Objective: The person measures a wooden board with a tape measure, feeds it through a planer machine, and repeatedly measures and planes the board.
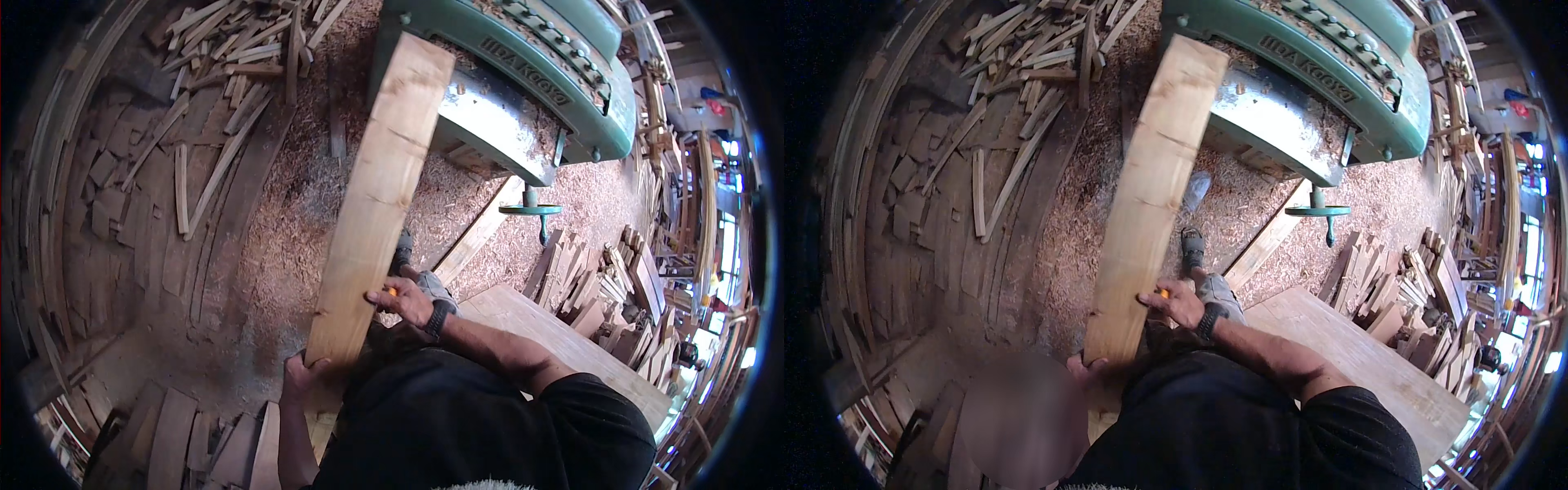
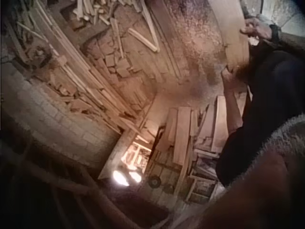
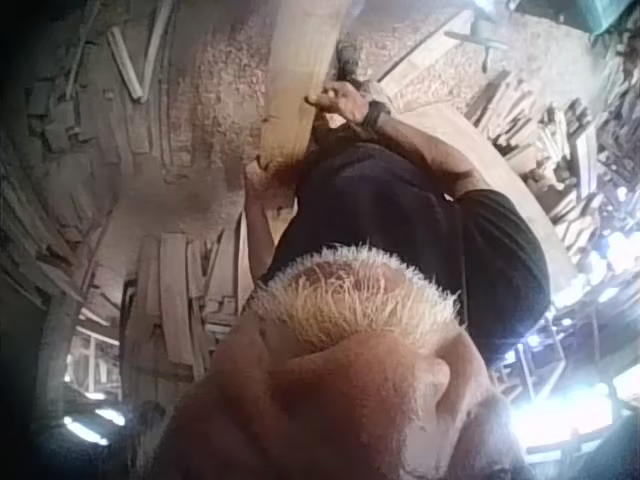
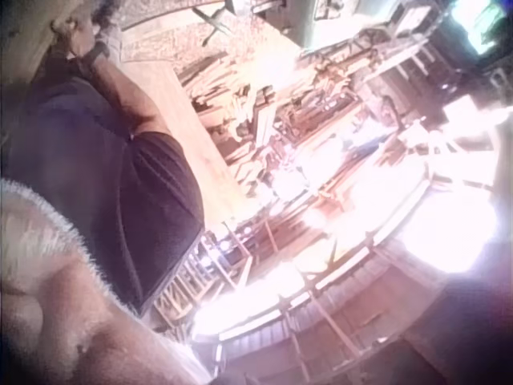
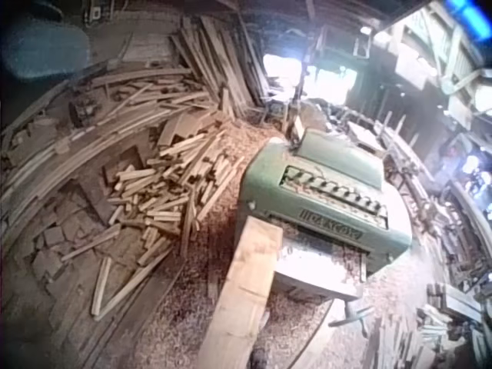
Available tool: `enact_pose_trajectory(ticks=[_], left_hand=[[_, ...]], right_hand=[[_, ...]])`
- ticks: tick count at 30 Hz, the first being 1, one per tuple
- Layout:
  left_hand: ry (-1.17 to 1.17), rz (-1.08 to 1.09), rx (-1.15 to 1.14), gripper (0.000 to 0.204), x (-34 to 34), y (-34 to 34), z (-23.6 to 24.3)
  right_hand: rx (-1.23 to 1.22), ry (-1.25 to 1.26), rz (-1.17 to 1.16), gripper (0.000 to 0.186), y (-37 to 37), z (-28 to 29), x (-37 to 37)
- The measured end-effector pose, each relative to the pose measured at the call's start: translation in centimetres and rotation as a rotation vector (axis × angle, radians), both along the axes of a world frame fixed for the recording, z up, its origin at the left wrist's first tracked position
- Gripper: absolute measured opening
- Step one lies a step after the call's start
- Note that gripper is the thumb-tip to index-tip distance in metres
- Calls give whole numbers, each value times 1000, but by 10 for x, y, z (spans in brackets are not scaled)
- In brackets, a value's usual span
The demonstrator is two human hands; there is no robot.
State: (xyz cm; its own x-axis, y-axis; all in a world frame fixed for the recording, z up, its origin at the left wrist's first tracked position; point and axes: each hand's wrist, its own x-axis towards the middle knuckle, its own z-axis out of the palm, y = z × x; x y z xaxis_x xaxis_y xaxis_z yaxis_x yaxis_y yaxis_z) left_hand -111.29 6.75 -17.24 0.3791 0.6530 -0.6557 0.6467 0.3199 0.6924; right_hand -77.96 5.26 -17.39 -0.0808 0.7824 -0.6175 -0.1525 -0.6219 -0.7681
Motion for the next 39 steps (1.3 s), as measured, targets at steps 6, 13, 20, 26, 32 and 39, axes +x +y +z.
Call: enact_pose_trajectory(ticks=[6,13,20,26,32,39], left_hand=[[4,-213,-107,59,26,18,-4],[-63,-339,-23,57,45,9,-19],[-3,-312,-104,62,120,17,-41],[-72,-213,17,65,155,2,-76],[-198,-199,38,60,212,10,-57],[-157,-316,-42,50,258,39,-15]], right_hand=[[-185,123,-331,40,-58,-18,6],[-168,69,-596,38,-75,-11,0],[-196,-169,-722,38,-59,-25,58],[-181,-152,-856,41,-35,-17,95],[-120,-341,-807,39,-42,-48,142],[-63,-182,-904,31,-26,-44,179]])
